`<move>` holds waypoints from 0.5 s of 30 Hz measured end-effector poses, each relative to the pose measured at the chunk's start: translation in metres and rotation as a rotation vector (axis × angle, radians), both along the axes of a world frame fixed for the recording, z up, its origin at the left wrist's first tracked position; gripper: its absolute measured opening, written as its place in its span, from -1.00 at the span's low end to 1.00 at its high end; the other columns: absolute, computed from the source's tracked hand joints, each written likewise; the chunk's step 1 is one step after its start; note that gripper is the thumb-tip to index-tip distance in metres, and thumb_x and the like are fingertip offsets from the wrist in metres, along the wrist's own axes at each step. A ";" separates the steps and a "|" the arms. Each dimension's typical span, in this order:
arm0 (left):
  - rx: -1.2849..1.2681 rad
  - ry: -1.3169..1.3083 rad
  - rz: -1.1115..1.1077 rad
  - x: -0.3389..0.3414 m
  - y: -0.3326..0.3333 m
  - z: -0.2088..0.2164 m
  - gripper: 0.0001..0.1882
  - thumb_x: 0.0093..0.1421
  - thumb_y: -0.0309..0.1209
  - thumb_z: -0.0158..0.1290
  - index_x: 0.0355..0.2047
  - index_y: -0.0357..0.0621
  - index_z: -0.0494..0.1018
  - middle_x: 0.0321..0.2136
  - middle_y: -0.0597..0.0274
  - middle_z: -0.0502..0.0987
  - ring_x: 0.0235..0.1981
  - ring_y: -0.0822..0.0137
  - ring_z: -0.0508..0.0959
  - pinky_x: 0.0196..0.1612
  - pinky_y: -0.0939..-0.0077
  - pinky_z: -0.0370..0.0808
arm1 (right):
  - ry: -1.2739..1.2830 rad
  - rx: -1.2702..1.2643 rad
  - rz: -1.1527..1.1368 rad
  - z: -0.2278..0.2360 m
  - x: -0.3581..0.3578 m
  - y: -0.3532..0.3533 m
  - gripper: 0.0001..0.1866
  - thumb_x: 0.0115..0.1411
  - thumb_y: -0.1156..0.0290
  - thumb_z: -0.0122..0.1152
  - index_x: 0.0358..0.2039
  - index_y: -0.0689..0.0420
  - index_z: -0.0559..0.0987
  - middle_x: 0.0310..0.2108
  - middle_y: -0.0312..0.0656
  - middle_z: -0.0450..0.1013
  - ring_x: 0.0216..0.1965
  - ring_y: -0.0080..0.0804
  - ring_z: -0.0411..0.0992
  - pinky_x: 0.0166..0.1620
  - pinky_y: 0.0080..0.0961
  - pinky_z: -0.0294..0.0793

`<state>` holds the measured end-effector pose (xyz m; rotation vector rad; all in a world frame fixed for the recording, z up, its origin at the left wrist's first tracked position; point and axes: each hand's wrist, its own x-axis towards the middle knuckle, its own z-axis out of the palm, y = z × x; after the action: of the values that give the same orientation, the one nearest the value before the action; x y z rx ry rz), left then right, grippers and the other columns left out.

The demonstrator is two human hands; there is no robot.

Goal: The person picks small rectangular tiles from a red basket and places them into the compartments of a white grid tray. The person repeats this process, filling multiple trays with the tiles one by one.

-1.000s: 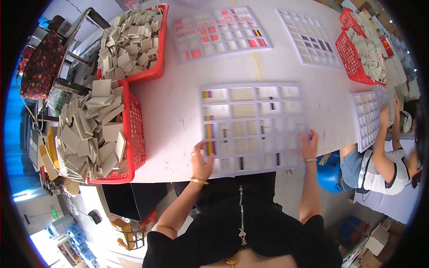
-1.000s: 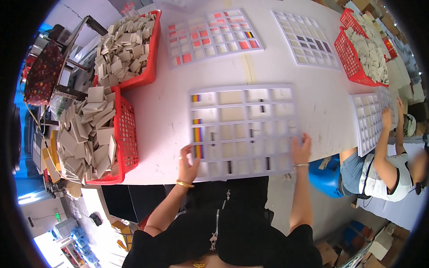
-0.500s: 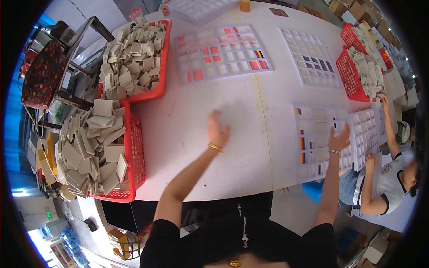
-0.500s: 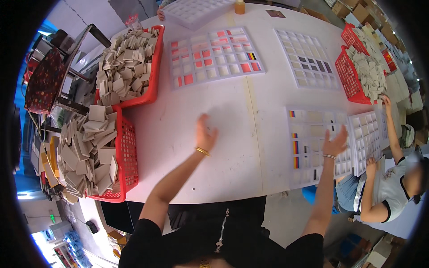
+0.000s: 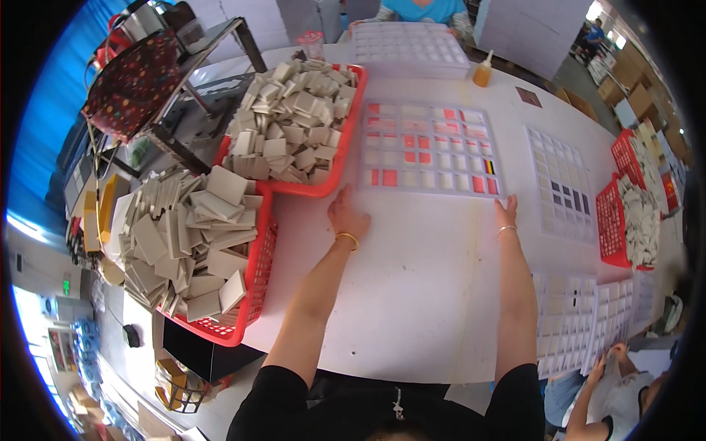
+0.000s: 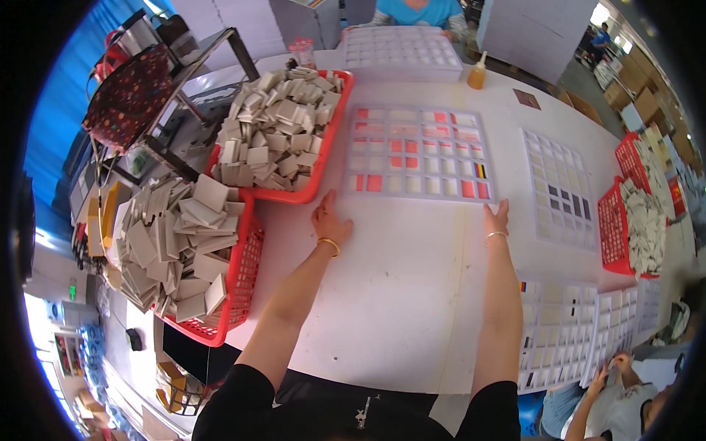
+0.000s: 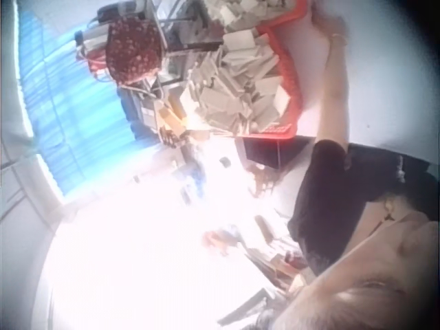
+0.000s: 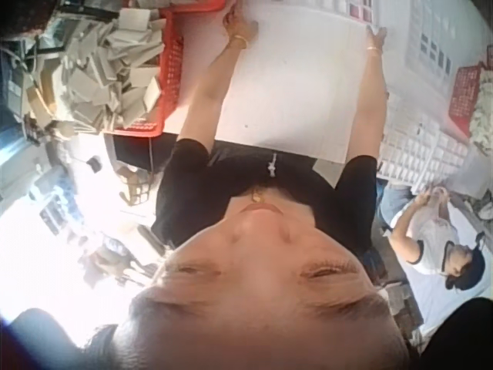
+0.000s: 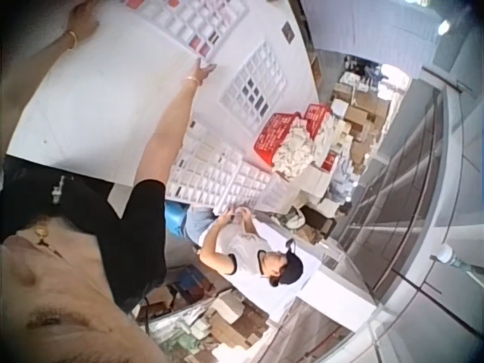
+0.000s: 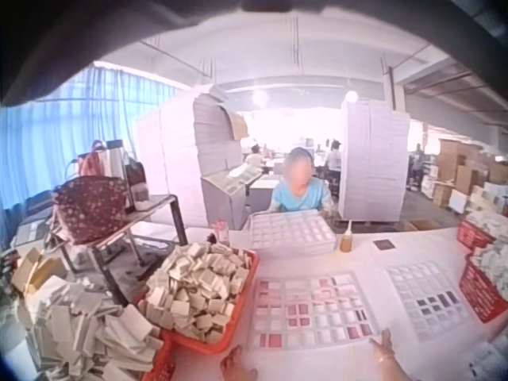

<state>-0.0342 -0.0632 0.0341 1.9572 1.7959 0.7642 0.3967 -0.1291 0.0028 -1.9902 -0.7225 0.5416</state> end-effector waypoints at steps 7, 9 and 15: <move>0.039 -0.172 -0.011 -0.008 0.005 -0.006 -0.26 -0.18 -0.47 0.09 0.10 -0.08 0.18 0.02 0.15 0.42 0.12 0.16 0.31 0.23 0.27 0.04 | 0.218 0.149 0.081 0.004 -0.011 -0.037 -0.27 0.15 0.21 0.23 0.23 0.20 0.13 0.23 0.01 0.17 0.26 -0.28 0.13 0.25 -0.40 0.12; 0.159 -0.194 0.012 -0.015 0.008 -0.025 -0.36 -0.16 -0.51 0.07 0.03 -0.09 0.22 -0.11 0.16 0.51 0.02 0.15 0.42 0.16 0.29 0.18 | 0.183 0.107 0.036 0.008 -0.018 -0.067 -0.32 0.13 0.20 0.26 0.17 0.18 0.22 0.09 -0.06 0.30 0.13 -0.36 0.26 0.16 -0.45 0.22; -0.009 -0.571 0.157 -0.058 -0.060 -0.027 -0.51 -0.11 -0.60 -0.03 -0.09 -0.15 0.27 -0.25 0.13 0.57 -0.21 0.10 0.56 -0.05 0.27 0.41 | 0.011 -0.028 0.159 0.009 -0.049 -0.217 -0.41 0.14 0.27 0.24 0.14 0.11 0.26 -0.31 -0.23 0.45 -0.31 -0.53 0.38 -0.24 -0.57 0.40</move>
<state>-0.0926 -0.1232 0.0073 1.4010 1.5931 1.2150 0.3480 -0.3459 0.0119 -1.9642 -0.8762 0.6593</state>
